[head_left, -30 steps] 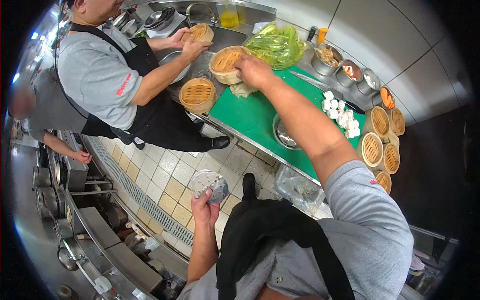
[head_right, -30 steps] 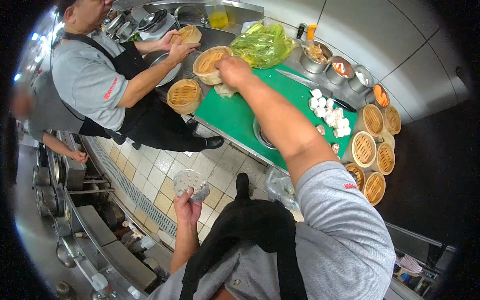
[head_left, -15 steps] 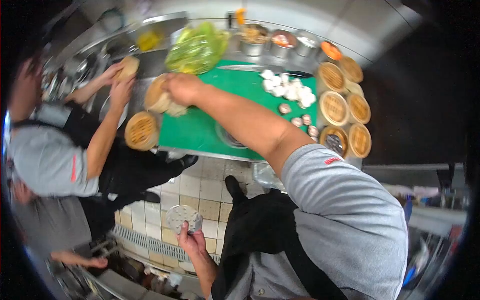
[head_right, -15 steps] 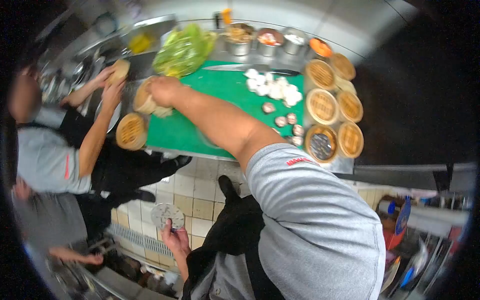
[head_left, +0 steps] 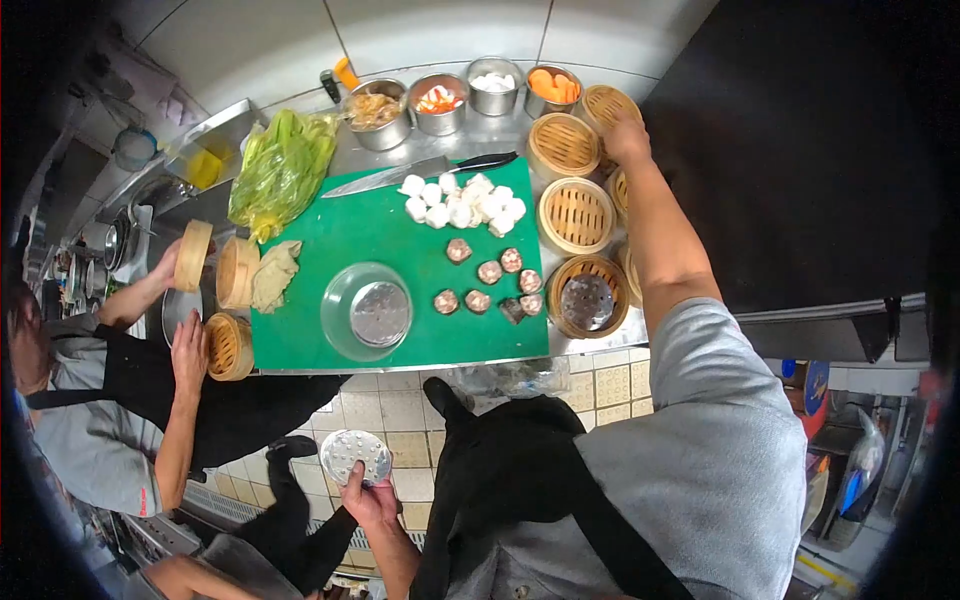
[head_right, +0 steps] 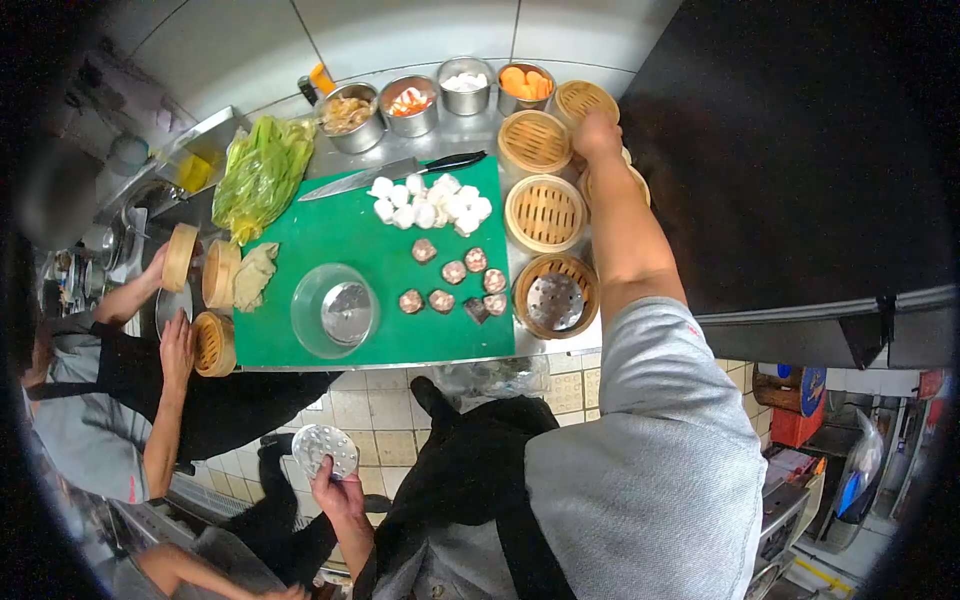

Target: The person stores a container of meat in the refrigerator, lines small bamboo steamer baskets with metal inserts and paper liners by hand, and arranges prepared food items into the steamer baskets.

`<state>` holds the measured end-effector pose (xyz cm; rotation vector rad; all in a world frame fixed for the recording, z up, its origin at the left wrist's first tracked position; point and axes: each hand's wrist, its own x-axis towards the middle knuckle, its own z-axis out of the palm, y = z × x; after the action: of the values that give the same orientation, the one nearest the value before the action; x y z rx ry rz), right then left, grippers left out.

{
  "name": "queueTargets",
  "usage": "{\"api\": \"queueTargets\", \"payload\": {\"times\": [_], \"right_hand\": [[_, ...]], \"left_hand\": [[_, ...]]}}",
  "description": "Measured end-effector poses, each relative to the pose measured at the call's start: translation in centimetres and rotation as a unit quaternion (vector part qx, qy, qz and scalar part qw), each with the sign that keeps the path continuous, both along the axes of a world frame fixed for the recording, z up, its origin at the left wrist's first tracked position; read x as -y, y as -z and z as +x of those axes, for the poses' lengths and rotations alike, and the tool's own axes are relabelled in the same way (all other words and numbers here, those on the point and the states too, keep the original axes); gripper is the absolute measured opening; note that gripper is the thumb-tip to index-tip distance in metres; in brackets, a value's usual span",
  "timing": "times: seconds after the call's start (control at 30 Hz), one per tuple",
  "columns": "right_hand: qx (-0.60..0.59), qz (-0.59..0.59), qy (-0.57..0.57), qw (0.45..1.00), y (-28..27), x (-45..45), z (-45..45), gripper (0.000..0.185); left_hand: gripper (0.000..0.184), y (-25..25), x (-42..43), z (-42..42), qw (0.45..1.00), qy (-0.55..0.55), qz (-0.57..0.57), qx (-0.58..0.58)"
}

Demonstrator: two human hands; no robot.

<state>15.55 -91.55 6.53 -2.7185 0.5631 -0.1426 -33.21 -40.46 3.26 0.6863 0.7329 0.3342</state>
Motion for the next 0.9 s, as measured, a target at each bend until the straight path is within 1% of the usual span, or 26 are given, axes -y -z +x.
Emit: {"api": "queueTargets", "payload": {"times": [0.07, 0.1, 0.13, 0.2, 0.23, 0.33, 0.37, 0.4, 0.43, 0.47, 0.5, 0.53, 0.57, 0.6, 0.63, 0.67, 0.7, 0.73, 0.8, 0.83, 0.9], "right_hand": [[-0.038, -0.021, 0.08, 0.996, 1.4, 1.7, -0.2, 0.056], [-0.068, -0.003, 0.069, 0.995, 1.9, 2.4, 0.0, 0.059], [-0.07, 0.0, 0.07, 0.995, 2.4, 3.0, 0.2, 0.059], [-0.105, -0.042, 0.053, 0.992, 3.2, 3.3, 0.3, 0.064], [-0.105, -0.039, 0.052, 0.992, 3.2, 3.7, 0.2, 0.064], [-0.024, 0.02, 0.024, 0.999, 3.2, 4.3, 0.2, 0.047], [-0.024, 0.021, 0.021, 0.999, 3.2, 4.7, 0.4, 0.047], [0.022, 0.11, 0.055, 0.992, 3.0, 5.3, 0.9, 0.045], [0.068, 0.197, 0.09, 0.974, 2.8, 5.9, 1.0, 0.045], [0.068, 0.196, 0.089, 0.974, 2.5, 6.3, 0.9, 0.045], [0.116, 0.392, 0.104, 0.907, 2.1, 6.7, 0.6, 0.048], [0.158, 0.57, 0.114, 0.798, 1.8, 7.1, 0.3, 0.051], [0.159, 0.608, 0.114, 0.77, 0.5, 7.2, -0.7, 0.055], [0.161, 0.606, 0.113, 0.771, -0.6, 6.9, -1.8, 0.055], [0.192, 0.694, 0.06, 0.691, -1.6, 6.5, -3.2, 0.053], [0.217, 0.77, 0.005, 0.6, -2.8, 5.9, -4.7, 0.052], [0.221, 0.779, -0.008, 0.586, -4.2, 4.9, -6.1, 0.042], [0.219, 0.779, -0.011, 0.587, -4.8, 4.2, -7.2, 0.042], [0.223, 0.665, -0.103, 0.705, -5.1, 2.3, -8.9, 0.035], [0.218, 0.646, -0.139, 0.719, -4.8, 1.4, -9.4, 0.031], [0.188, 0.599, -0.181, 0.757, -6.5, -3.4, -11.1, 0.025]], "left_hand": [[0.049, -0.8, 1.6, 0.8, 0.999, 0.019, 0.026, -0.004], [0.05, -1.2, 2.3, 1.2, 0.999, 0.034, 0.031, 0.002], [0.05, -1.0, 2.6, 1.4, 0.999, 0.035, 0.034, 0.0], [0.051, -1.2, 3.5, 1.9, 0.999, 0.034, 0.038, -0.011], [0.052, -1.5, 4.0, 1.9, 0.998, 0.043, 0.04, -0.016], [0.053, -1.7, 5.3, 2.3, 0.998, 0.027, 0.048, -0.027], [0.054, -1.7, 5.5, 2.5, 0.998, 0.037, 0.04, -0.018], [0.054, -1.8, 5.8, 2.6, 0.998, 0.035, 0.04, -0.017], [0.055, -1.8, 6.0, 2.7, 0.998, 0.036, 0.038, -0.018], [0.056, -1.8, 6.1, 2.7, 0.998, 0.039, 0.036, -0.018], [0.056, -1.3, 5.8, 2.7, 0.998, 0.038, 0.037, -0.019], [0.056, -1.2, 5.7, 2.7, 0.998, 0.039, 0.035, -0.018], [0.055, -1.1, 5.6, 2.9, 0.999, 0.043, 0.031, -0.014], [0.055, -1.0, 5.5, 3.1, 0.998, 0.047, 0.028, -0.009], [0.055, -0.8, 5.0, 3.1, 0.999, 0.047, 0.025, -0.007], [0.055, -0.4, 4.4, 3.2, 0.998, 0.053, 0.021, -0.003], [0.055, -0.3, 4.0, 3.2, 0.998, 0.057, 0.017, 0.001], [0.055, -0.3, 3.6, 3.2, 0.998, 0.053, 0.015, 0.002], [0.056, -0.6, 3.1, 3.4, 0.998, 0.057, 0.012, 0.002], [0.058, -1.0, 2.8, 3.6, 0.998, 0.066, 0.004, 0.017], [0.06, -1.1, 1.8, 3.6, 0.998, 0.056, -0.004, 0.026]]}}
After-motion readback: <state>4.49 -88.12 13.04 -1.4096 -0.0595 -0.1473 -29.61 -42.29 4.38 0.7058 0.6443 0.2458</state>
